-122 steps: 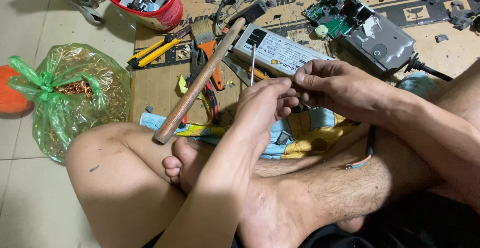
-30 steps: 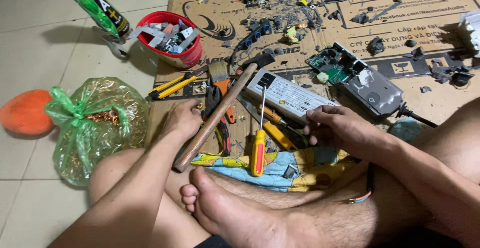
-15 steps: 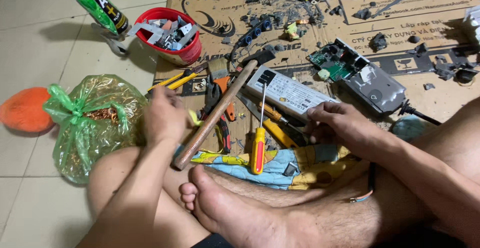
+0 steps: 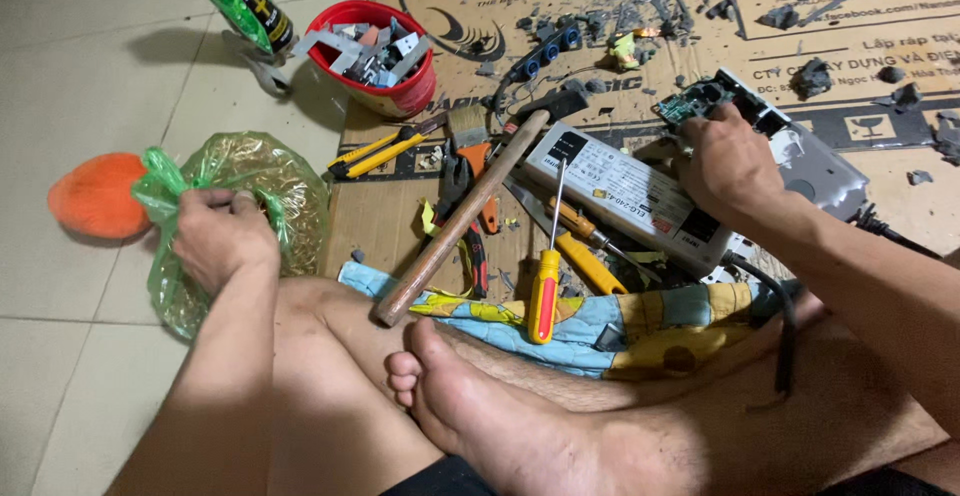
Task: The person sits on the floor and uses a hammer and screwdriver to dismantle a power supply unit. They pry open the casing, remove screws, and extract internal components like wires and circuit boards.
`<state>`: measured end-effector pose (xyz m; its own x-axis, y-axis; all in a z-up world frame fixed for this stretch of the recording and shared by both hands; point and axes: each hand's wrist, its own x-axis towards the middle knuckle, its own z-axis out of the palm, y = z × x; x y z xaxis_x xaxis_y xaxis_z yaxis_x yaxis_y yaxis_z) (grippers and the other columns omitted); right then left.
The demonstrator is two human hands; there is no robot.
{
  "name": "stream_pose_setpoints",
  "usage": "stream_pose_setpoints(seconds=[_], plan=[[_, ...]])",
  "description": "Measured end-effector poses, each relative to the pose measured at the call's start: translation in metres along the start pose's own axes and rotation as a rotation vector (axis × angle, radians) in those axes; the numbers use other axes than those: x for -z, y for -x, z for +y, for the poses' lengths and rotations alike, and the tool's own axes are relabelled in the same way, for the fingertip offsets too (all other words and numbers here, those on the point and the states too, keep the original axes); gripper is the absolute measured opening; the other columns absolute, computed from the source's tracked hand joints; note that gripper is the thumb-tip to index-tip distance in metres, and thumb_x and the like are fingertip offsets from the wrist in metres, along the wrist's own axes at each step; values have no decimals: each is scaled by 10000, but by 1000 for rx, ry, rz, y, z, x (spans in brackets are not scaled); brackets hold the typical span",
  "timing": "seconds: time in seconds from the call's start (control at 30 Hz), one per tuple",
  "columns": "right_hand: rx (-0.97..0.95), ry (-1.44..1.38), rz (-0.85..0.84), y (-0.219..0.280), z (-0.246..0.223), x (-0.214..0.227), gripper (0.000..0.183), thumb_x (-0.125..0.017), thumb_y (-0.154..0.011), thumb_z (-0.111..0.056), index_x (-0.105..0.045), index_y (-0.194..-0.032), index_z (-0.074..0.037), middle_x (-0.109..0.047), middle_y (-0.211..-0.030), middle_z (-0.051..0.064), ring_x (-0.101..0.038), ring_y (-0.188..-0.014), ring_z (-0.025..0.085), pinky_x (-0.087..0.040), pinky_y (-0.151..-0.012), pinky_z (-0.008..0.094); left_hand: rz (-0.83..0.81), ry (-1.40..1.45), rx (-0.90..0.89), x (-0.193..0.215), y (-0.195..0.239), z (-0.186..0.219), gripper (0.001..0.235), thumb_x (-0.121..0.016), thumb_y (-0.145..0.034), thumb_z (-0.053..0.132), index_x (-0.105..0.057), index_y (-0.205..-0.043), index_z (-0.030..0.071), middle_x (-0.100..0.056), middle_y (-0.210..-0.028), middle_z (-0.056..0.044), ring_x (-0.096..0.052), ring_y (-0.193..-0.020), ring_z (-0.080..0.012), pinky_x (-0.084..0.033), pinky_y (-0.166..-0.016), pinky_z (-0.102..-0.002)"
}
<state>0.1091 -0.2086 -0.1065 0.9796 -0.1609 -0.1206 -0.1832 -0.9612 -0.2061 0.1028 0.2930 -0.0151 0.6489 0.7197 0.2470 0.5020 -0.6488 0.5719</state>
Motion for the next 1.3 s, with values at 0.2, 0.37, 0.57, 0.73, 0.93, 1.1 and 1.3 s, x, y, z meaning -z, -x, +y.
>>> stream_pose_setpoints(seconds=[0.2, 0.37, 0.57, 0.73, 0.93, 1.1, 1.3], plan=[[30, -50, 53, 25, -23, 22, 466, -352, -965, 160, -657, -1275, -10, -647, -1098, 245, -660, -641, 302, -655, -511, 400, 152, -22, 233, -30, -34, -25, 145, -773, -841, 132, -786, -793, 268, -788, -933, -28, -737, -914, -317, -581, -888, -504], [-19, -52, -16, 27, -20, 25, 264, -550, -1086, -216, -642, -1223, -9, -615, -1087, 197, -648, -701, 284, -646, -584, 425, -29, -163, 176, -20, -33, -35, 139, -662, -900, 165, -789, -954, 146, -759, -1013, -127, -720, -948, -380, -593, -858, -470], [-77, -721, 9, 94, -51, 81, 264, -587, -1020, -141, -645, -1255, -35, -716, -1149, 181, -716, -966, 280, -586, -899, 420, 198, 113, -500, 22, 78, 18, 222, -630, -910, 64, -747, -1098, 50, -648, -1062, -185, -643, -940, -403, -482, -817, -524], [-339, -1527, -125, 128, -51, 66, 199, -546, -1034, -71, -589, -1152, 83, -633, -1011, 242, -679, -879, 311, -615, -875, 382, -319, 427, -792, 10, 201, 72, 192, -567, -901, 75, -701, -1038, 83, -743, -960, -112, -705, -836, -313, -547, -709, -421], [-635, -1734, -303, 127, -45, 61, 420, -413, -1097, -281, -450, -1421, -17, -673, -1348, 340, -626, -884, 93, -610, -746, 237, -1056, -62, -466, 0, 216, 95, 786, -616, -961, 435, -294, -1560, 41, -491, -1471, -218, -514, -1326, -381, -493, -1045, -524], [-367, -1645, -441, 124, -44, 59, 141, -362, -1136, -174, -471, -1155, -86, -577, -974, 120, -534, -805, 193, -462, -716, 290, -1004, -25, -636, -18, 224, 87, 492, -635, -989, 266, -516, -1373, -18, -722, -1018, -163, -766, -826, -269, -667, -606, -324], [-519, -1738, -424, 115, -32, 42, 188, -431, -1128, -266, -518, -1039, -126, -514, -861, 36, -502, -702, 149, -452, -645, 245, -888, -150, -628, -25, 218, 80, 522, -631, -984, 369, -560, -1394, 54, -636, -1241, -215, -671, -1081, -347, -570, -888, -493]])
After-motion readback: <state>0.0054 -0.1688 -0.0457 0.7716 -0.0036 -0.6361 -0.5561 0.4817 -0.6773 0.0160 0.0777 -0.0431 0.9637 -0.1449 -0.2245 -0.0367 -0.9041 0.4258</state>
